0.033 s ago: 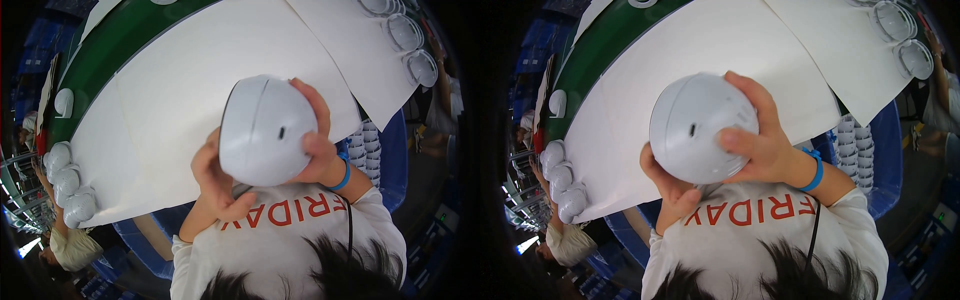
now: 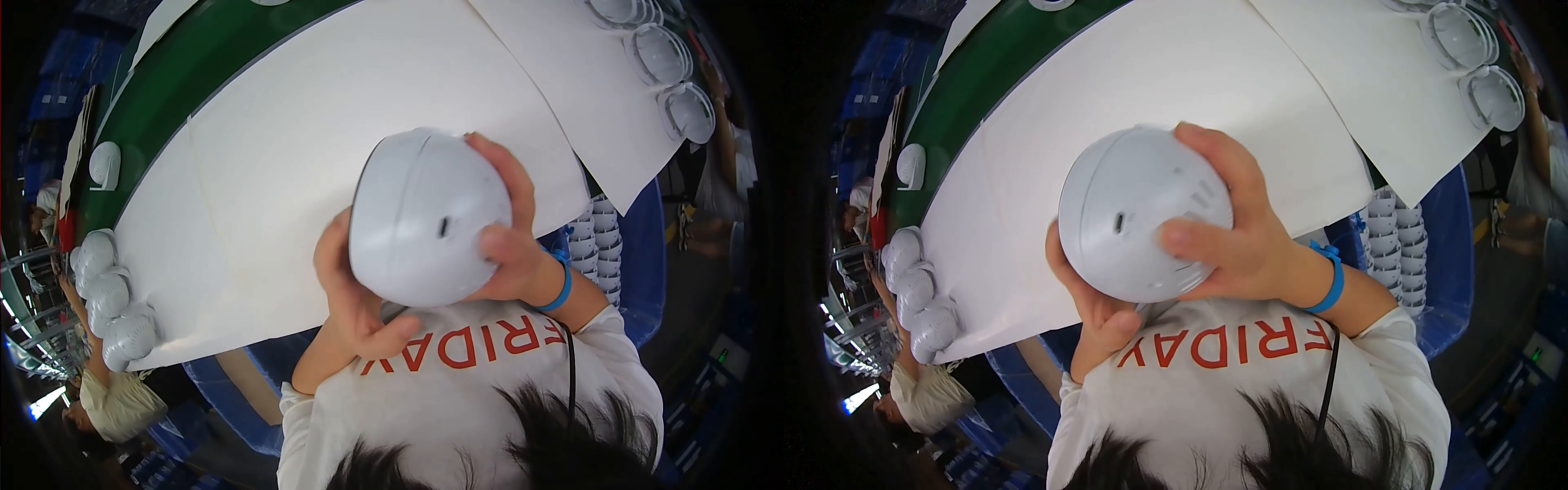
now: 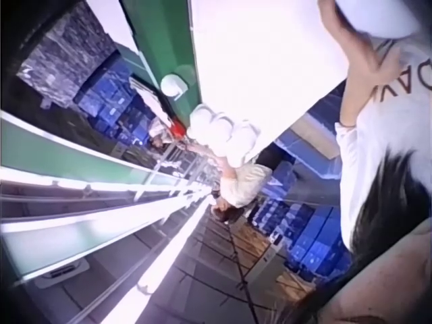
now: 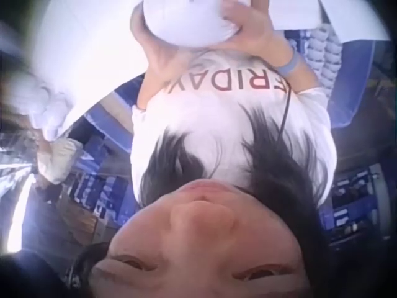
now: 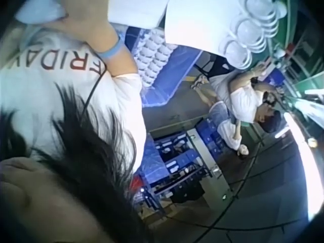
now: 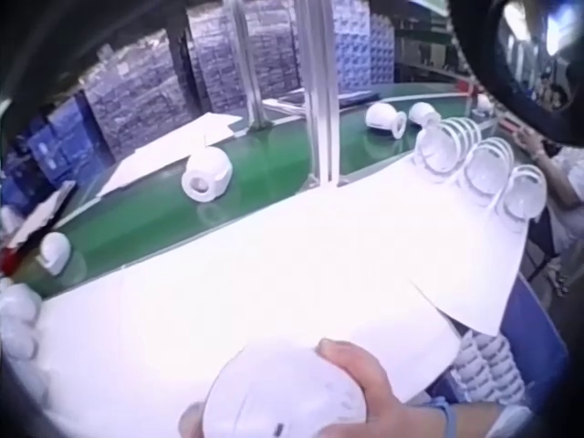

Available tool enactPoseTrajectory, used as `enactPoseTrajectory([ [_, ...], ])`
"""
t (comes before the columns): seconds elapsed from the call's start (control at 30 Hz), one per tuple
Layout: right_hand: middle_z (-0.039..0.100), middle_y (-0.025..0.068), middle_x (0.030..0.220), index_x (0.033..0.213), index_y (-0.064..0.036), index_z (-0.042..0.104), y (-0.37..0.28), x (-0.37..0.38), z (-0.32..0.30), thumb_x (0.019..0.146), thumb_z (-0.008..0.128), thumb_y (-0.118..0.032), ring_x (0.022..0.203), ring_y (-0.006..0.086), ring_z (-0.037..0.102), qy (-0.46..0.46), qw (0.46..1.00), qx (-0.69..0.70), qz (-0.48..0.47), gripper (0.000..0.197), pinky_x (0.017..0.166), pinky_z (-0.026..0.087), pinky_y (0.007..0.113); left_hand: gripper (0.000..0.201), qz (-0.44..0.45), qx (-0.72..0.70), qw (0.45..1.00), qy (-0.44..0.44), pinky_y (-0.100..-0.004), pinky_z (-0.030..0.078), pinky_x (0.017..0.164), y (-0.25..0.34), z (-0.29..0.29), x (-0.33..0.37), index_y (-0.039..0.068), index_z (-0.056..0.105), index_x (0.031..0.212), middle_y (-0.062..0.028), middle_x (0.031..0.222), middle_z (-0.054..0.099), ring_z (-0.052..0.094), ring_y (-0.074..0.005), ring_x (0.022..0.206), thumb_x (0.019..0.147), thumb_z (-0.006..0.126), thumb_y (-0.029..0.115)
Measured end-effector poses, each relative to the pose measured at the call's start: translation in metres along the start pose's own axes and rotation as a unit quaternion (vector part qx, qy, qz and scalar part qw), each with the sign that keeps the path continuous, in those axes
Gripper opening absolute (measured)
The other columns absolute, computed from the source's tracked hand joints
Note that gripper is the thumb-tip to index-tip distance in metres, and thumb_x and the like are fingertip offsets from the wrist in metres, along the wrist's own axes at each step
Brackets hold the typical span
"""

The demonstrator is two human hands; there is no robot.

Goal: Assembling dome-style security cameras on a factory production line.

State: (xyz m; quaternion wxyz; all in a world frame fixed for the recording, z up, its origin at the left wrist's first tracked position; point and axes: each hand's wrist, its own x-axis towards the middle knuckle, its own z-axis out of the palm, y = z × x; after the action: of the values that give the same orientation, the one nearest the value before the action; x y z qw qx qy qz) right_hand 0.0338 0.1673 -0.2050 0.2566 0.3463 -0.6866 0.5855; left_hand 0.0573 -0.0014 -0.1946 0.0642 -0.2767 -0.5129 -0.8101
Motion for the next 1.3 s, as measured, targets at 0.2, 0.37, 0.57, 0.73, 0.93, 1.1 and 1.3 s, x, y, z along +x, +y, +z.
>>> enactPoseTrajectory([
  [0.2,0.024,0.0251,0.132,0.112,-0.0274,0.048,-0.007,-0.004,0.002,0.057,0.082,-0.023,0.117,0.0435,0.032,-0.036,0.997,-0.004,0.073,0.065,0.090,0.038,0.046,0.110,-0.062,0.076,0.995,0.033,-0.0414,0.040,0.092,0.003,0.010,0.008,0.003,0.013,0.134,-0.0198,0.130,0.033,0.042,-0.0313,0.116,0.052,0.084,0.020],
  [0.37,0.023,0.0240,0.133,0.113,-0.0292,0.047,-0.001,-0.001,0.009,0.057,0.081,-0.021,0.119,0.0433,0.029,0.023,0.999,-0.037,-0.003,0.066,0.091,0.036,0.047,0.110,0.008,0.136,0.990,0.039,-0.0407,0.042,0.090,-0.008,0.003,0.008,0.002,0.018,0.133,-0.0195,0.126,0.039,0.047,-0.0310,0.112,0.050,0.086,0.025],
  [0.57,0.031,0.0174,0.130,0.132,-0.0028,0.023,-0.017,0.031,-0.025,0.045,0.086,-0.025,0.120,0.0283,0.035,-0.168,0.931,0.193,0.262,0.110,0.098,0.031,0.037,0.110,-0.070,0.099,0.989,-0.081,-0.0394,0.037,0.094,0.011,-0.025,0.014,0.001,0.021,0.133,-0.0185,0.125,0.039,0.045,-0.0282,0.114,0.047,0.085,0.026],
  [0.73,0.033,0.0145,0.128,0.134,-0.0073,0.018,-0.013,0.033,-0.021,0.047,0.086,-0.022,0.120,0.0258,0.035,-0.113,0.943,0.113,0.290,0.112,0.098,0.031,0.037,0.105,-0.215,0.040,0.974,0.056,-0.0376,0.036,0.095,0.021,-0.008,0.040,0.002,0.020,0.132,-0.0172,0.127,0.036,0.040,-0.0268,0.117,0.050,0.082,0.021],
  [0.93,0.028,0.0157,0.133,0.136,-0.0066,0.016,-0.010,0.048,-0.021,0.056,0.080,-0.020,0.122,0.0332,0.032,-0.011,0.942,0.110,0.318,0.104,0.099,0.028,0.041,0.087,-0.143,0.332,0.932,-0.034,-0.0372,0.039,0.092,0.014,-0.019,0.107,0.002,0.029,0.129,-0.0148,0.122,0.041,0.046,-0.0268,0.110,0.059,0.077,0.019],
  [1.1,0.028,0.0210,0.137,0.137,-0.0044,0.018,-0.034,0.064,-0.071,0.063,0.063,-0.055,0.123,0.0338,0.035,0.087,0.937,0.001,0.338,0.100,0.097,0.029,0.043,0.045,-0.331,0.069,0.934,0.118,-0.0350,0.045,0.088,-0.001,-0.114,0.237,-0.004,0.048,0.112,-0.0125,0.105,0.057,0.056,-0.0212,0.098,0.080,0.060,0.027],
  [1.3,0.033,0.0172,0.135,0.133,-0.0032,0.029,-0.032,0.022,-0.219,0.085,0.045,-0.027,0.124,0.0282,0.034,0.233,0.878,-0.248,0.336,0.057,0.100,0.028,0.037,0.049,-0.410,0.193,0.870,0.196,-0.0409,0.044,0.087,-0.055,-0.220,0.338,0.007,0.056,0.107,-0.0086,0.105,0.058,0.055,-0.0237,0.096,0.073,0.066,0.041],
])
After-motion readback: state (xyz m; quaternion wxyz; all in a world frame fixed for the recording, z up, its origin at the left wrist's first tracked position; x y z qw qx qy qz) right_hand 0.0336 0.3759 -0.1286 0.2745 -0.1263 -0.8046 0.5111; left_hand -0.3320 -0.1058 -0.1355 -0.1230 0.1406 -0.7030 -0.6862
